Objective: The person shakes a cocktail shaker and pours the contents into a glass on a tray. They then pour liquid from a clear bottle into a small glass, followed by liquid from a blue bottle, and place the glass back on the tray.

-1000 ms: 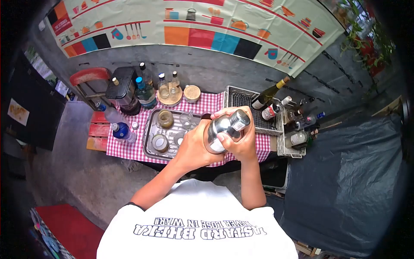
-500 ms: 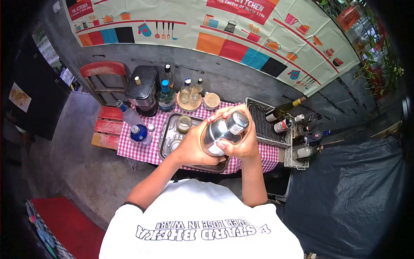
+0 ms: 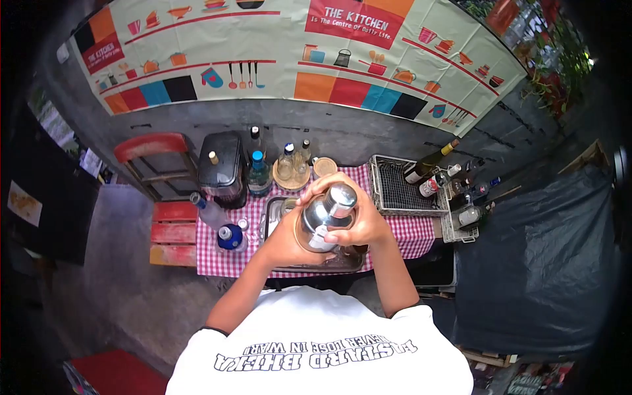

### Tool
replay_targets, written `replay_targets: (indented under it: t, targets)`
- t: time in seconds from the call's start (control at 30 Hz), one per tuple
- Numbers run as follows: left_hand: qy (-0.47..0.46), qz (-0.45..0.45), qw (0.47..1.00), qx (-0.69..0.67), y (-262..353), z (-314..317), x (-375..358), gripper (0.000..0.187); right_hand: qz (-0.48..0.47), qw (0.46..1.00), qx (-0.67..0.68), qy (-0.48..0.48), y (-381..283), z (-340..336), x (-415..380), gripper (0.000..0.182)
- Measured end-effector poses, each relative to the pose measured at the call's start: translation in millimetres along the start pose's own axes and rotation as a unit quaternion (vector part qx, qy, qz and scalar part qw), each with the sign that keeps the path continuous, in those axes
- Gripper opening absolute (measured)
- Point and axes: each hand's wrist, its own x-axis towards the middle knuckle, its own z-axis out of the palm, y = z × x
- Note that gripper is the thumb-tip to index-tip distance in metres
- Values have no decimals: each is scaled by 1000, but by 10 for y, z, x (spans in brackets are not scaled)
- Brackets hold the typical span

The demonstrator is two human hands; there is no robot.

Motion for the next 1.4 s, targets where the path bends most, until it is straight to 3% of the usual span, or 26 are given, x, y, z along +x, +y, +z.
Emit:
replay_targets:
  t: [0.07,0.1,0.17,0.2,0.23,0.3,0.37,0.47,0.5,0.57,0.7,0.87,1.03,1.17,1.23,1.27,1.33,1.4]
  targets:
    - [93,24,995,4,21,33,-35,75,-8,998,-66,1,-56,-32,21,71]
    - [120,-1,988,101,13,26,-87,75,-42,982,-182,31,-97,-58,8,73]
    - [148,-27,974,170,123,41,-138,75,-34,933,-356,32,-403,-32,-8,66]
    - [159,-12,969,189,109,36,-162,76,-61,920,-386,21,-429,-18,24,59]
    - [151,-8,970,192,106,35,-162,76,-136,861,-489,33,-385,40,89,45]
    - [176,-43,952,249,100,38,-181,74,-84,805,-587,-22,-327,30,121,32]
    - [175,-56,951,247,63,8,-205,72,-65,794,-604,-28,-278,30,129,27]
    - [104,-85,972,194,57,-59,-212,76,-50,798,-601,-28,-209,26,105,21]
    - [103,-80,972,193,19,-110,-211,76,-57,810,-584,-19,-208,23,101,20]
    - [9,-30,988,150,-88,-202,-224,77,-86,823,-561,-16,-238,62,66,18]
    - [-43,19,998,43,-115,-164,-140,80,-100,815,-569,-38,-358,59,14,16]
    - [-150,-14,988,-37,-166,-77,-7,89,-144,818,-552,-71,-568,-10,-25,18]
    - [-169,-12,985,-26,-160,133,114,90,-158,827,-531,-95,-579,-237,-139,18]
    - [10,-32,991,133,-240,421,141,78,-119,843,-514,-102,-451,-575,-238,20]
    - [101,-93,965,223,-154,628,195,76,-79,839,-531,-84,-418,-713,-291,22]
    - [107,-95,964,224,-176,736,229,76,-72,844,-528,-64,-426,-754,-319,19]
    - [218,-65,926,302,-254,941,293,77,-43,840,-539,-50,-430,-827,-399,17]
    - [232,-76,921,303,-345,1067,335,77,-18,831,-555,-7,-440,-843,-466,20]
